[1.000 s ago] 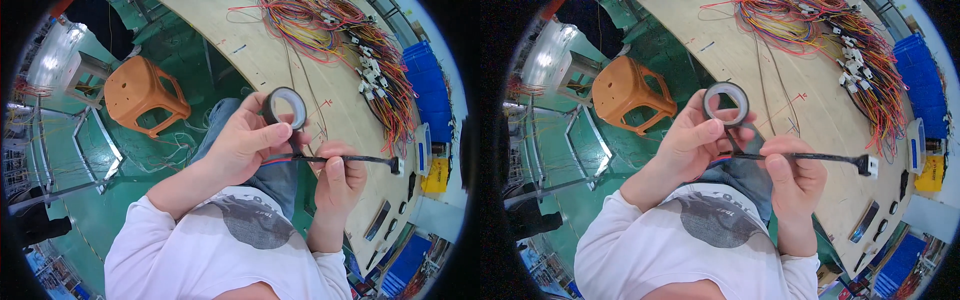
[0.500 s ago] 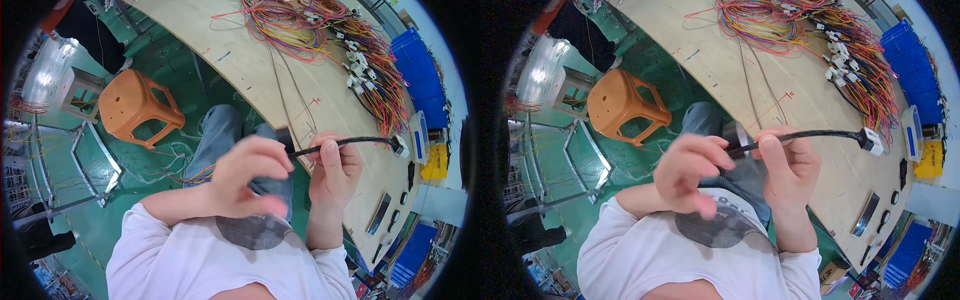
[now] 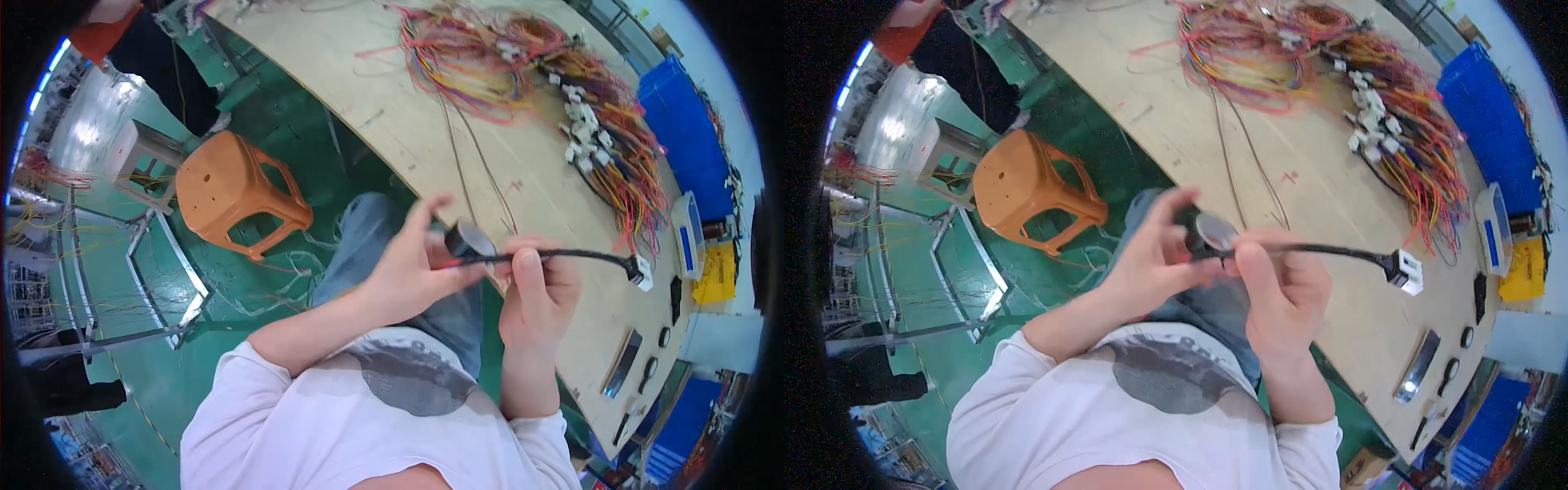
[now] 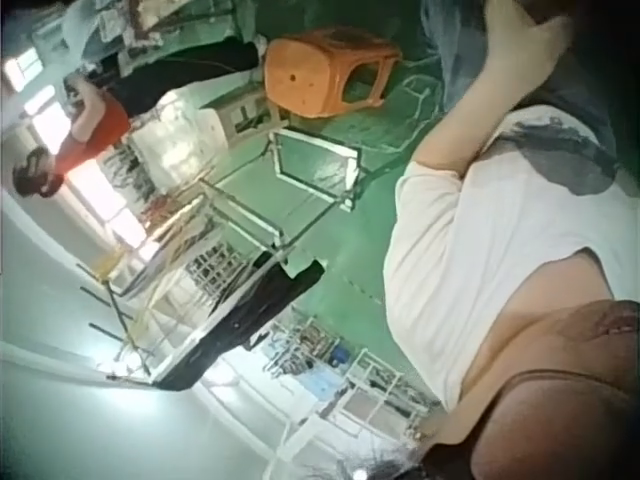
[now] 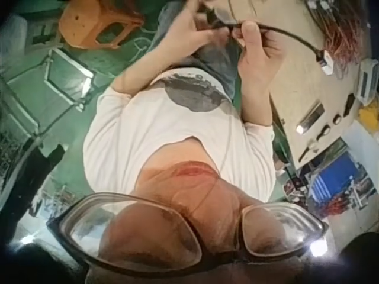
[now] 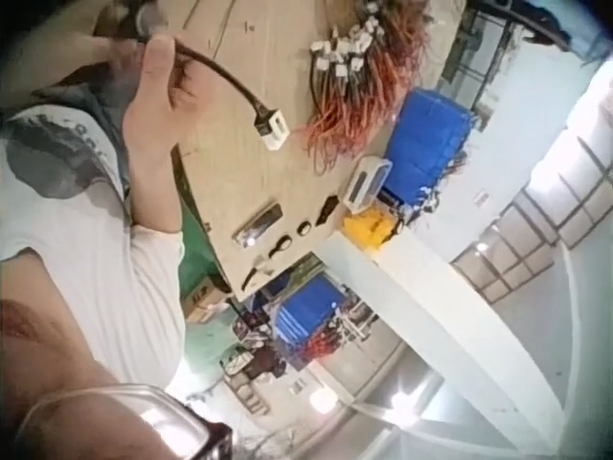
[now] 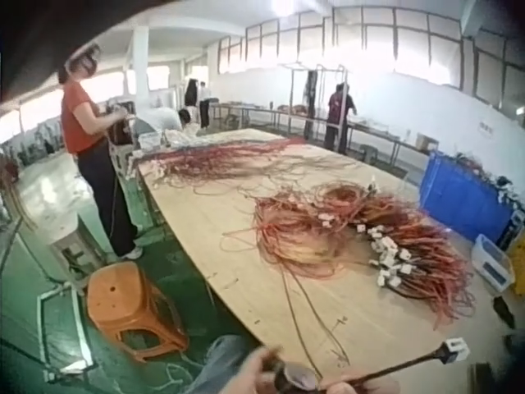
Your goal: Using electrical tape to secure and wrap wire bundles and connectors at a workbench.
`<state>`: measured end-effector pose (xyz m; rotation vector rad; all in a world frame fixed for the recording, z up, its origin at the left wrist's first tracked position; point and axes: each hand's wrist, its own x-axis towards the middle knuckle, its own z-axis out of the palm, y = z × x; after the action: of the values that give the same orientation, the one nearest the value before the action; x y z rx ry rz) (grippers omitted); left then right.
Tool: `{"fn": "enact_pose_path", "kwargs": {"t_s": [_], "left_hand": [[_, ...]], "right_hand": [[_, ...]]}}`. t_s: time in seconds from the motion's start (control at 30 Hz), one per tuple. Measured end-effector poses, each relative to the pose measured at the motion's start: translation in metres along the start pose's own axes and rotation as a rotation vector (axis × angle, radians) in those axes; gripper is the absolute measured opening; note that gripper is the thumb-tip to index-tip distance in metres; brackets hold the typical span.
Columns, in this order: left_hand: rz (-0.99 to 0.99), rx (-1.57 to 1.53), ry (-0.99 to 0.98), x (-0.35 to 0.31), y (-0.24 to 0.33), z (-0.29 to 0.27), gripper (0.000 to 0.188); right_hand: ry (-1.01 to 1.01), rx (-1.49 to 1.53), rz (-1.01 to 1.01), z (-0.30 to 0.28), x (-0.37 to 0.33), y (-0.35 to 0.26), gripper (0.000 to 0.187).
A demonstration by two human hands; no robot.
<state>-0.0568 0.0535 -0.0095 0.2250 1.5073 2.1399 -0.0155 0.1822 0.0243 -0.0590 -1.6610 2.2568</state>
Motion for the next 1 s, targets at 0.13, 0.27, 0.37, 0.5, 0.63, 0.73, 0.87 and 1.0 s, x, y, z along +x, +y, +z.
{"fn": "enact_pose_path", "kwargs": {"t_s": [0.13,0.27,0.37,0.5,0.63,0.73,0.87,1.0], "left_hand": [[-0.215,-0.496,-0.238,0.011,-0.007,0.0,0.068],[-0.216,-0.572,-0.292,0.007,-0.011,-0.008,0.055],[-0.167,-0.41,-0.301,-0.006,-0.007,-0.009,0.056],[-0.013,-0.299,-0.296,-0.012,0.007,-0.003,0.059],[0.258,-0.001,-0.117,-0.007,-0.006,-0.008,0.047],[0.608,0.121,-0.28,-0.012,-0.018,-0.005,0.029],[0.552,0.117,-0.426,-0.006,-0.022,0.003,0.018],[0.12,0.034,-0.353,-0.013,-0.01,0.013,0.007]], "right_hand": [[0.125,-0.144,0.091,-0.009,0.001,0.001,0.009],[0.14,-0.002,0.06,-0.014,-0.005,0.009,0.011],[0.073,-0.023,0.025,-0.02,-0.009,0.012,0.012],[0.098,-0.034,0.007,-0.024,-0.006,0.008,0.012],[0.116,-0.034,0.0,-0.023,-0.006,0.007,0.011],[0.142,-0.026,-0.008,-0.021,-0.007,0.004,0.011],[0.062,-0.145,-0.025,-0.027,-0.007,-0.002,0.009],[-0.017,-0.278,-0.094,-0.028,-0.015,-0.011,0.009]]}}
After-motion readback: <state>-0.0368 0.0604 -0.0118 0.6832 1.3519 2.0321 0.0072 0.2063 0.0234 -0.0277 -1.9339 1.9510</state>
